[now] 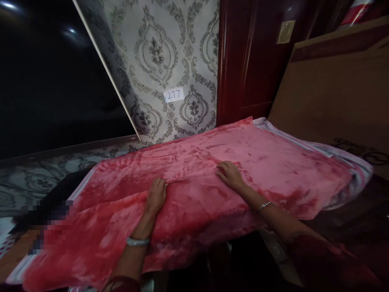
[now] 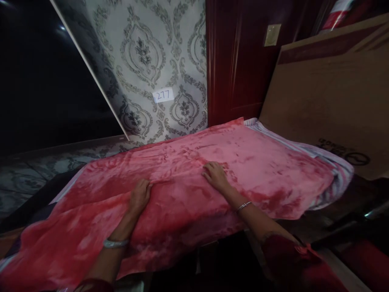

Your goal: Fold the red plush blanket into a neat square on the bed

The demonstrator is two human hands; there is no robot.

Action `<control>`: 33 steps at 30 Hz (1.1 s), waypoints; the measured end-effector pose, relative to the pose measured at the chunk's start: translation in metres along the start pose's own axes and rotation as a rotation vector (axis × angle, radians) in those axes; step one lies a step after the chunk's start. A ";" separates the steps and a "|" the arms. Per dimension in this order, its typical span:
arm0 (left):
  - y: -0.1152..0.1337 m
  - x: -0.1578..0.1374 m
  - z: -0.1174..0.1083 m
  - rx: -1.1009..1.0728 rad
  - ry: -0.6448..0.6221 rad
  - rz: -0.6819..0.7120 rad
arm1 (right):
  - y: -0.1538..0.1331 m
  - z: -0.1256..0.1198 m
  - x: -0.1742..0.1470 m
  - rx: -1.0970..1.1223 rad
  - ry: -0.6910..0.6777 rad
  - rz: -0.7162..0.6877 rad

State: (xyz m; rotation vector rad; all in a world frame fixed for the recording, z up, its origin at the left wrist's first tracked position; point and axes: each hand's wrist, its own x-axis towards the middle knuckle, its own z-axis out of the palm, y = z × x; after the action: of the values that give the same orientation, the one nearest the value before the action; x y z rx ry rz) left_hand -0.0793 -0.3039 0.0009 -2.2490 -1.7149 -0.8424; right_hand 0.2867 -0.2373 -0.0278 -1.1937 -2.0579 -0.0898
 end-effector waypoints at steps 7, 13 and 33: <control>-0.003 0.000 0.000 -0.005 0.057 -0.008 | -0.004 0.002 -0.003 0.044 0.019 -0.006; -0.004 0.000 0.001 0.002 0.079 -0.013 | 0.001 0.006 -0.005 0.069 -0.024 -0.053; -0.004 0.000 0.000 0.044 0.165 0.078 | -0.003 0.006 -0.001 -0.002 -0.035 -0.144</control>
State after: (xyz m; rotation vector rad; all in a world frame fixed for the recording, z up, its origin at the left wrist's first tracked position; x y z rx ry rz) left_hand -0.0832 -0.3028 -0.0002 -2.1370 -1.5484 -0.9351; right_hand 0.2813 -0.2376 -0.0320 -1.0535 -2.1733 -0.1402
